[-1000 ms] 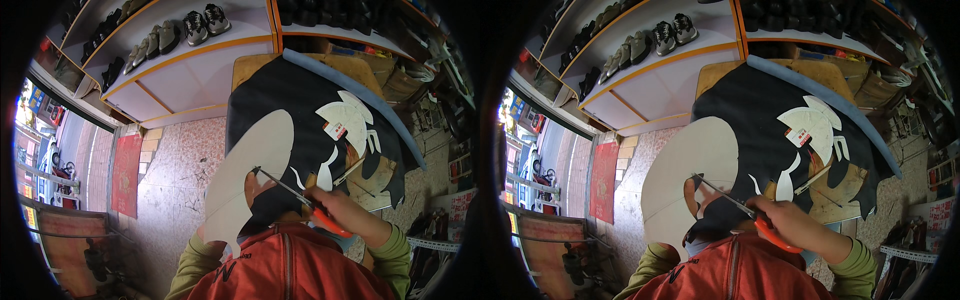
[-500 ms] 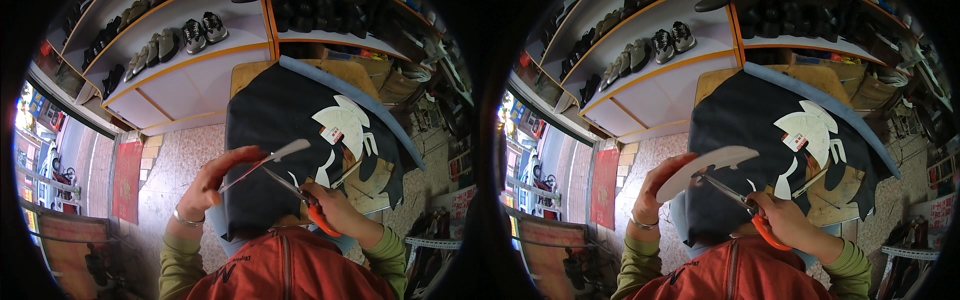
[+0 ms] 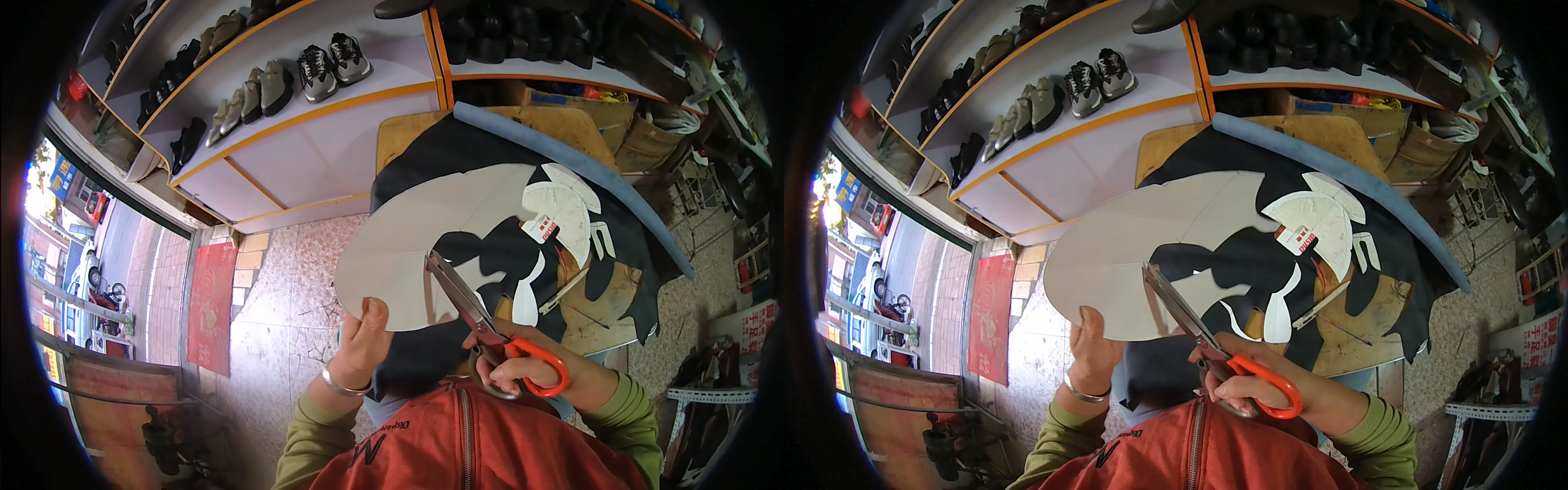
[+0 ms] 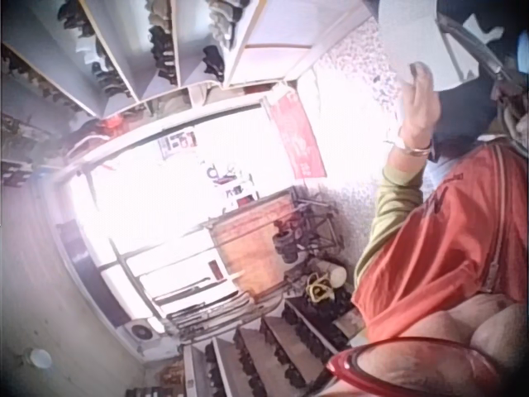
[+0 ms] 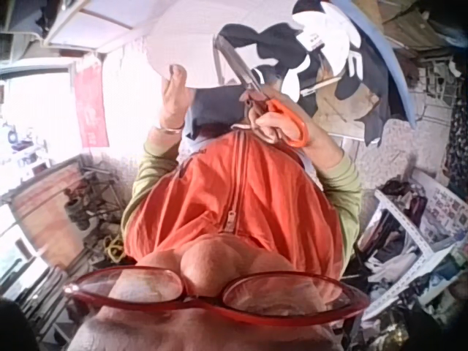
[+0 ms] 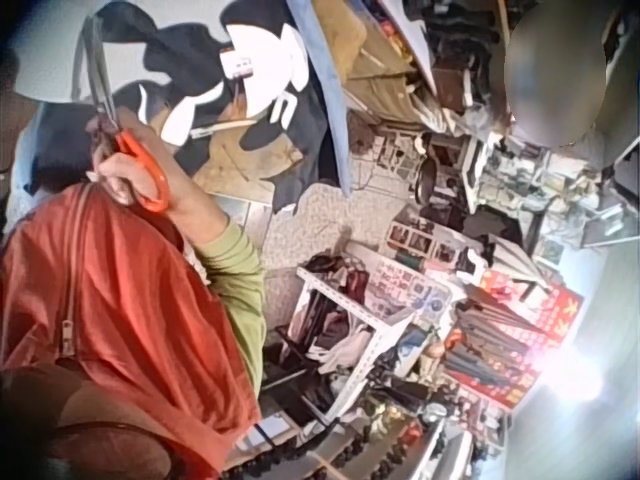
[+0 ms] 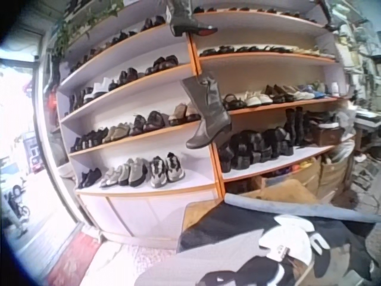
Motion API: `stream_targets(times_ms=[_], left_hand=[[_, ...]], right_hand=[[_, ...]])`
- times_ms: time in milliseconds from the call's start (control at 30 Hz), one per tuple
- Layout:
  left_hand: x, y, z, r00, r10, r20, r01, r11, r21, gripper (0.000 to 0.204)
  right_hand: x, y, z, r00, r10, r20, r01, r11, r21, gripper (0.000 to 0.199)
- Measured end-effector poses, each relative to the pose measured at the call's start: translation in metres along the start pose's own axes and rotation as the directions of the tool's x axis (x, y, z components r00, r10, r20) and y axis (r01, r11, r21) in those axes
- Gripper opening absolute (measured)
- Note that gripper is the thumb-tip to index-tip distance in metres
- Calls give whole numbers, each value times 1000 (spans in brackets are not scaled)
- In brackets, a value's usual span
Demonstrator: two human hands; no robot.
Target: The person places a white paper pattern onto a black fabric, traces its outline with a pen, and then uses scissors to cut the fabric along the traced lines. The person also cuts a red printed paper piece using the same pattern.
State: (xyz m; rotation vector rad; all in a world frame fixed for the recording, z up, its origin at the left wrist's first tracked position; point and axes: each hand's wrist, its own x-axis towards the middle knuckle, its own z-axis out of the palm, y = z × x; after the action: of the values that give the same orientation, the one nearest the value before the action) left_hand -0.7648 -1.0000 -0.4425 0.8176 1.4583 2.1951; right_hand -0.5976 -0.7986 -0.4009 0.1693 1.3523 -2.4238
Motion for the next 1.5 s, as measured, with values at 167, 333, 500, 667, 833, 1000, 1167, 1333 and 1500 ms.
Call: stream_targets(times_ms=[167,333,500,667,833,1000,1167,1333,1500], left_hand=[[14,-14,18,966,197,165,-189,980,-61,47],[34,11,16,860,306,409,-471,786,401,55],[26,61,24,912,176,371,-384,684,620,49],[16,63,24,993,14,113,-94,668,738,20],[14,16,5,996,-19,-82,41,959,281,18],[16,-23,27,985,70,-160,-88,990,-107,22],[17,6,11,998,65,-27,-49,915,400,19],[41,83,4,956,-205,212,-52,591,805,23],[69,119,9,865,-317,389,-268,365,892,33]], right_hand=[[5,16,-10,967,-76,244,-17,933,360,51],[4,17,-12,992,-91,86,82,991,109,49],[5,17,-12,972,-204,-116,153,924,-349,40],[8,25,-16,959,-225,-174,144,911,-386,41],[4,12,-9,996,-78,45,75,994,82,48],[11,27,-15,943,-167,287,39,914,403,53],[3,18,-17,986,-144,-82,129,978,-162,44],[-3,11,-31,861,-489,-139,26,314,-949,41],[-3,-6,-24,836,-546,-48,-160,-160,-974,42]])
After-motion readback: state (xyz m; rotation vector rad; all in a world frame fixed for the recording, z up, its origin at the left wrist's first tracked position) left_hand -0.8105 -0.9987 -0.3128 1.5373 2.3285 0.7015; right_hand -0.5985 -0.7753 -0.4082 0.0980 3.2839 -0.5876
